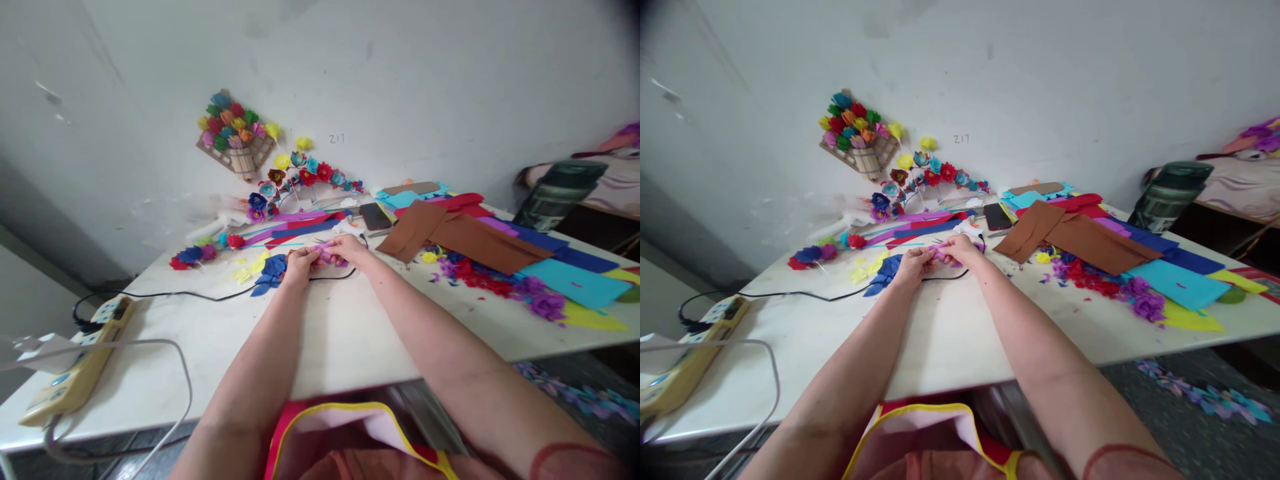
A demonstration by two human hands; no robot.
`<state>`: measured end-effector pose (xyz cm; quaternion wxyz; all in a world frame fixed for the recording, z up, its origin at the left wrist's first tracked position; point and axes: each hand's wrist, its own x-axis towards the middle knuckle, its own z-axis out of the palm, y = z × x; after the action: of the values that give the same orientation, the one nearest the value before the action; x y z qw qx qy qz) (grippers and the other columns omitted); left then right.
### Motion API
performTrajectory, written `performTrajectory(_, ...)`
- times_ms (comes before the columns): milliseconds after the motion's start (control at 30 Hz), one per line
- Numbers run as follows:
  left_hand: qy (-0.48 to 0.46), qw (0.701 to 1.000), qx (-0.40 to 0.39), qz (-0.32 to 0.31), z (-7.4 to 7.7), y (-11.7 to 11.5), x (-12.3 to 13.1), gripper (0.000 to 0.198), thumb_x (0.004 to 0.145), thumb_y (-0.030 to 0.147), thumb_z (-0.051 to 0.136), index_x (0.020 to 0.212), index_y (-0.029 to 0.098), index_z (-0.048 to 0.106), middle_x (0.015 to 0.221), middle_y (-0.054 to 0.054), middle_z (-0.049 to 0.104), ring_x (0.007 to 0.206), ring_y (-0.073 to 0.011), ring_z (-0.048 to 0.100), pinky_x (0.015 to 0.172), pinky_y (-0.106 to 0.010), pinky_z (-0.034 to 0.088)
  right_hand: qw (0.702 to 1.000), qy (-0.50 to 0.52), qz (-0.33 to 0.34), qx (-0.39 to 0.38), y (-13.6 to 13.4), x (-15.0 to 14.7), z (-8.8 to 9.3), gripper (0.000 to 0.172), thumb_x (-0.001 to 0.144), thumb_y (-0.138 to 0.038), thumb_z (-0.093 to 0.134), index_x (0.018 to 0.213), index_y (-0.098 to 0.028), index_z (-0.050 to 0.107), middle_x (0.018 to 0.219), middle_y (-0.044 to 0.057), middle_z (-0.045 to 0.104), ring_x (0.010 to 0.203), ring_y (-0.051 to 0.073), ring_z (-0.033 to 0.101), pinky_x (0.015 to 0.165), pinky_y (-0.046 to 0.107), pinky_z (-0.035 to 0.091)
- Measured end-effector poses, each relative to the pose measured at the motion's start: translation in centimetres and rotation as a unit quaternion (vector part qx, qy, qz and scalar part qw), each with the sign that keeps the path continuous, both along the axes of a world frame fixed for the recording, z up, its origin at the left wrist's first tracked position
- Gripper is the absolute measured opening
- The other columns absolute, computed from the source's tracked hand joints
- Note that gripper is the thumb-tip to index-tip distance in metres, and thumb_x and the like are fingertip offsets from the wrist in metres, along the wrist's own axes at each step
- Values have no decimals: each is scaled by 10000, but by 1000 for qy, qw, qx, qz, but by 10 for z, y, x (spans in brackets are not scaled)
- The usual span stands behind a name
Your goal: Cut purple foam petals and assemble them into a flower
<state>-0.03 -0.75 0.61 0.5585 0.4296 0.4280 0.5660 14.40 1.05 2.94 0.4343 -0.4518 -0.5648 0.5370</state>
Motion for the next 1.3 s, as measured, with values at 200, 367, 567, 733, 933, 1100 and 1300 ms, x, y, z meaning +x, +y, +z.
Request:
performTrajectory(200,3,1000,16,-24,2,-3,-1,338,543,346,839,665,123,614,556,-10,632,478,-99,564,516,-228,497,1000,-1,8,13,1,3,0,128,779,-15,628,697,-114,626,442,-33,598,322,59,493,313,140,388)
performTrajectory(367,20,999,16,-25,2,-3,-1,371,516,370,858,650,132,606,556,-11,640,455,-97,556,484,-219,473,1000,-5,20,17,4,3,-3,143,744,-48,685,642,-119,614,443,-21,602,323,63,503,316,139,387)
performTrajectory(567,20,999,22,-25,1,-1,-3,332,543,331,856,644,122,618,553,-19,640,458,-98,550,485,-225,461,999,11,34,7,6,4,-4,119,732,-20,678,668,-109,631,463,-1,628,341,65,515,336,139,418)
performTrajectory(733,4,999,23,-37,1,0,-5,296,550,267,848,680,106,636,570,-15,641,501,-99,576,541,-226,491,998,39,42,-10,5,7,-3,112,729,12,648,697,-95,639,476,0,630,355,68,524,339,142,428)
performTrajectory(933,-3,998,24,-53,1,0,-6,283,550,208,838,710,93,634,647,-37,671,548,-109,607,567,-231,515,997,57,42,-18,5,9,-4,118,734,19,626,693,-92,628,491,0,629,367,68,533,350,143,438)
performTrajectory(1100,-11,998,21,-54,1,0,-6,262,563,196,826,710,103,630,613,-21,653,525,-107,595,554,-234,514,997,66,34,-28,6,10,-5,118,722,15,636,688,-98,629,489,2,631,365,69,531,349,142,438)
performTrajectory(1300,-26,998,16,-55,0,1,-6,219,589,164,804,715,100,636,627,-29,661,530,-105,601,571,-235,525,995,83,36,-39,6,10,-6,131,730,19,618,677,-100,626,496,6,636,366,72,533,348,146,443)
